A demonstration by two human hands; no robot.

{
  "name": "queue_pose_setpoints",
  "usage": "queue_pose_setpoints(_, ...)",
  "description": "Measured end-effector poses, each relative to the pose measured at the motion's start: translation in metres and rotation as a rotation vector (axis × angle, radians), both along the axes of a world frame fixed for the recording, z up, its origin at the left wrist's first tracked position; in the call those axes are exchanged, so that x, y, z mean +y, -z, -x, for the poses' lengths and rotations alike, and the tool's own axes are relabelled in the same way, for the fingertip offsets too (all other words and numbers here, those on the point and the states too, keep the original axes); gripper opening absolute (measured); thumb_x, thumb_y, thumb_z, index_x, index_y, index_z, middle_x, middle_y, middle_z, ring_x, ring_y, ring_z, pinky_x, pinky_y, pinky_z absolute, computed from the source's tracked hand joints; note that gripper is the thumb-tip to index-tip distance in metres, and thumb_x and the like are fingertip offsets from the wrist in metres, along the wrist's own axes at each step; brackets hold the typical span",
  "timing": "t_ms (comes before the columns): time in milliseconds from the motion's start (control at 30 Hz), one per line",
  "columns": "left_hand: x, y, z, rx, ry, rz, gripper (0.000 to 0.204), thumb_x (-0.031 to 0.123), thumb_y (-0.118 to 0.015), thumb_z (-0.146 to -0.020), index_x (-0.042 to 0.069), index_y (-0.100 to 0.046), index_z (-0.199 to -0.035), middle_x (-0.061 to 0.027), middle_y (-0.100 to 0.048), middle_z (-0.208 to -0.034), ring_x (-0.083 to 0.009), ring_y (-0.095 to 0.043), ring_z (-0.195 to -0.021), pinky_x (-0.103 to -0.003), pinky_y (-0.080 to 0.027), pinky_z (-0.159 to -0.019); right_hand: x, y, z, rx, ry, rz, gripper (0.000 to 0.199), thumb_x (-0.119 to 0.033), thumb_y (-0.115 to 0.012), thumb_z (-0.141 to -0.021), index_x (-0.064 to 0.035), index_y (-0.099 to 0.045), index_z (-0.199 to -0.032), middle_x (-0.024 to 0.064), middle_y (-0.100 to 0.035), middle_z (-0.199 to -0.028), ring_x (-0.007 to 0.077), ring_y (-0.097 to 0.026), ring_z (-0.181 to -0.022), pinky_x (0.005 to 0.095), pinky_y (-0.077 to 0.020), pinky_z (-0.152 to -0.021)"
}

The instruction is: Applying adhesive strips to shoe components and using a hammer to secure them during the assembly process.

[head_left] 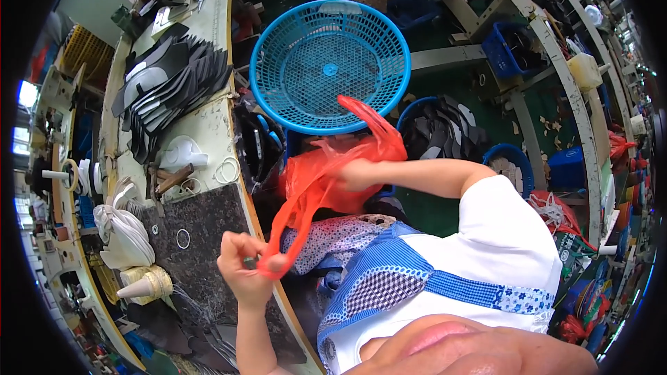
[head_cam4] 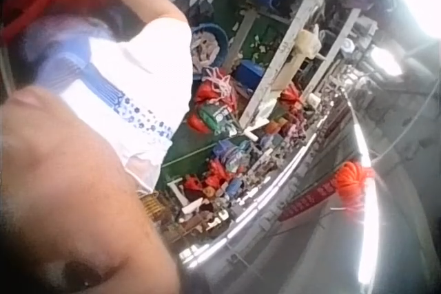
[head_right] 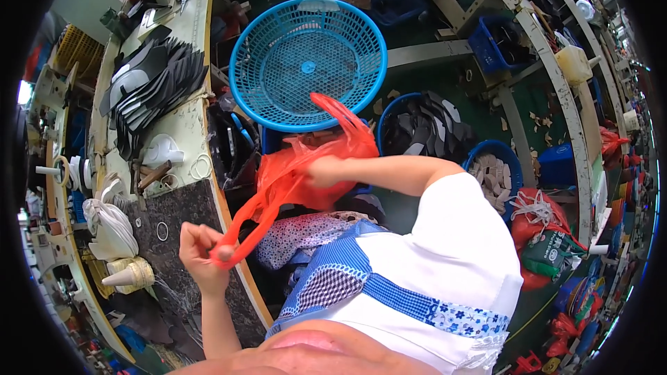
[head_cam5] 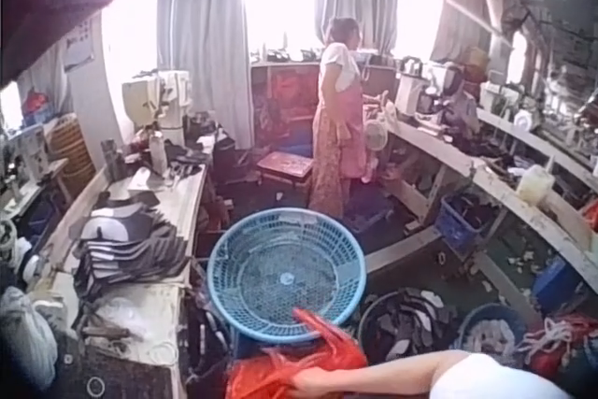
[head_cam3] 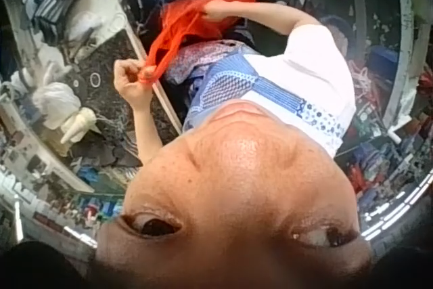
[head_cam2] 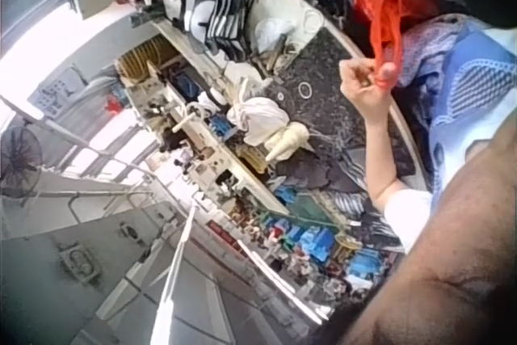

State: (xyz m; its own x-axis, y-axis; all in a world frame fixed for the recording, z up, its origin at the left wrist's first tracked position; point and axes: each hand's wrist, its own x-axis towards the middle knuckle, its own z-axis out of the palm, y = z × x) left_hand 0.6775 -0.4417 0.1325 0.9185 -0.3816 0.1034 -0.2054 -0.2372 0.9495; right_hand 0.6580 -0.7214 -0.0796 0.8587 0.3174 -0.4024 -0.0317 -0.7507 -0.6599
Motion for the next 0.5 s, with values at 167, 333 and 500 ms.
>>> queue_pose_setpoints(167, 0.021, 0.020, 0.017, 0.356, -0.068, 0.393, 0.075, 0.064, -0.072, -0.072, 0.000, -0.054, -0.105, -0.0192, -0.060, -0.117, -0.0258, -0.059, -0.104, -0.035, -0.047, -0.089, -0.063, -0.023, 0.024, 0.777, -0.478, 0.453, 0.037, -0.024, -0.053, -0.082, -0.0028, -0.067, -0.110, 0.0166, -0.071, -0.093, 0.0337, -0.067, -0.091, 0.0449, -0.0521, -0.083)
queue_pose_setpoints(333, 0.005, 0.026, 0.019, 0.187, 0.256, 0.238, 0.112, 0.050, -0.089, -0.054, -0.003, -0.040, -0.139, -0.0231, -0.032, -0.149, -0.0351, -0.032, -0.139, -0.047, -0.027, -0.112, -0.014, -0.112, 0.001, 0.033, -0.493, -0.426, 0.022, -0.017, -0.054, -0.089, -0.0033, -0.063, -0.104, 0.0158, -0.066, -0.099, 0.0283, -0.063, -0.096, 0.0407, -0.0489, -0.085)
queue_pose_setpoints(500, -0.009, -0.006, -0.012, -0.070, 0.510, -0.042, 0.119, 0.039, -0.094, -0.047, -0.004, -0.037, -0.142, -0.0229, -0.030, -0.150, -0.0343, -0.029, -0.140, -0.042, -0.024, -0.114, 0.034, -0.053, -0.025, -0.073, -0.209, -0.257, 0.038, -0.024, -0.060, -0.087, -0.0032, -0.059, -0.118, 0.0205, -0.063, -0.110, 0.0357, -0.061, -0.099, 0.0424, -0.0478, -0.089)
